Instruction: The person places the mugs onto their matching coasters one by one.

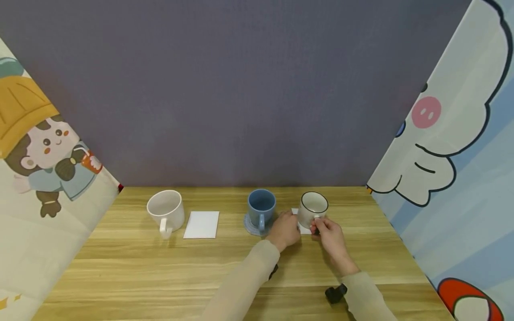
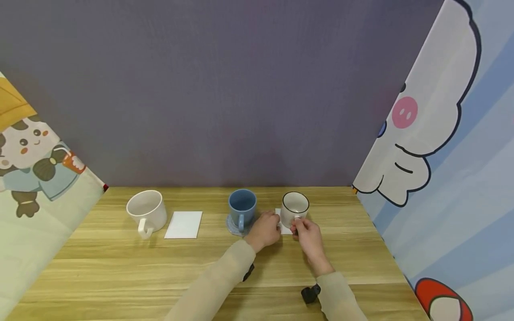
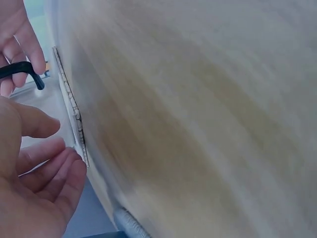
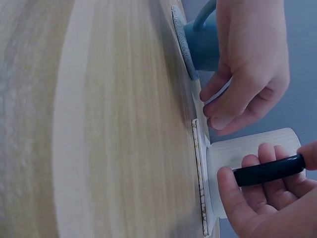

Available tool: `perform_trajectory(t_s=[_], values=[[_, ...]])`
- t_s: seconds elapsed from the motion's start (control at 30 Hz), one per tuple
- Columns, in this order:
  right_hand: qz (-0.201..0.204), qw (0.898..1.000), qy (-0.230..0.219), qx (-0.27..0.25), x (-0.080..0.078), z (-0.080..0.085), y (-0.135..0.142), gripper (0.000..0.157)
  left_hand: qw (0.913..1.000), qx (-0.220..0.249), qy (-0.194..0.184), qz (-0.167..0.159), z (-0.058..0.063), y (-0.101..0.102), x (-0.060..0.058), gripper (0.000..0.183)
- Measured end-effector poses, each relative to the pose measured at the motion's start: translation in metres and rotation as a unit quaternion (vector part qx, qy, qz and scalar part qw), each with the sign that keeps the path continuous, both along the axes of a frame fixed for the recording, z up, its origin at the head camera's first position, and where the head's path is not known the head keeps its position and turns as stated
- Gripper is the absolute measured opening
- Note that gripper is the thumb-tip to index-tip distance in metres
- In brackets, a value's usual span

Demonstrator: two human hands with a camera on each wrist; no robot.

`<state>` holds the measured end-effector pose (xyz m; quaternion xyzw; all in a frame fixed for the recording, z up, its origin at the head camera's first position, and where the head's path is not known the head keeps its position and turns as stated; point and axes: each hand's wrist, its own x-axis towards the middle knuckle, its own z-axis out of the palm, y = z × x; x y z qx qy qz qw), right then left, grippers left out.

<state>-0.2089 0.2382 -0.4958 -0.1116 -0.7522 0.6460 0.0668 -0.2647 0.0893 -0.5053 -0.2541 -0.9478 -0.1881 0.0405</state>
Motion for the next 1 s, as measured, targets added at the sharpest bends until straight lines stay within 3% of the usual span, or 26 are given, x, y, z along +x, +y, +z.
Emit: perform_trajectory(t_s=[0.23,0.5,1.0], values=[[0.001,1.000,0.003,0.001,-0.001,-0.002,0.000,0.035,0.9995,-0.018,0.025,0.004,0.007,-0.005,0.004,0.008],[0.001,1.000,0.005,0.005,-0.001,-0.001,0.001,0.034,0.9984,-0.038,0.039,-0.016,0.023,-0.014,0.012,0.008],[0.005,1.000,-0.002,0.000,0.000,0.002,0.002,0.034,0.9951,-0.022,0.086,-0.043,0.039,-0.026,0.033,0.012]])
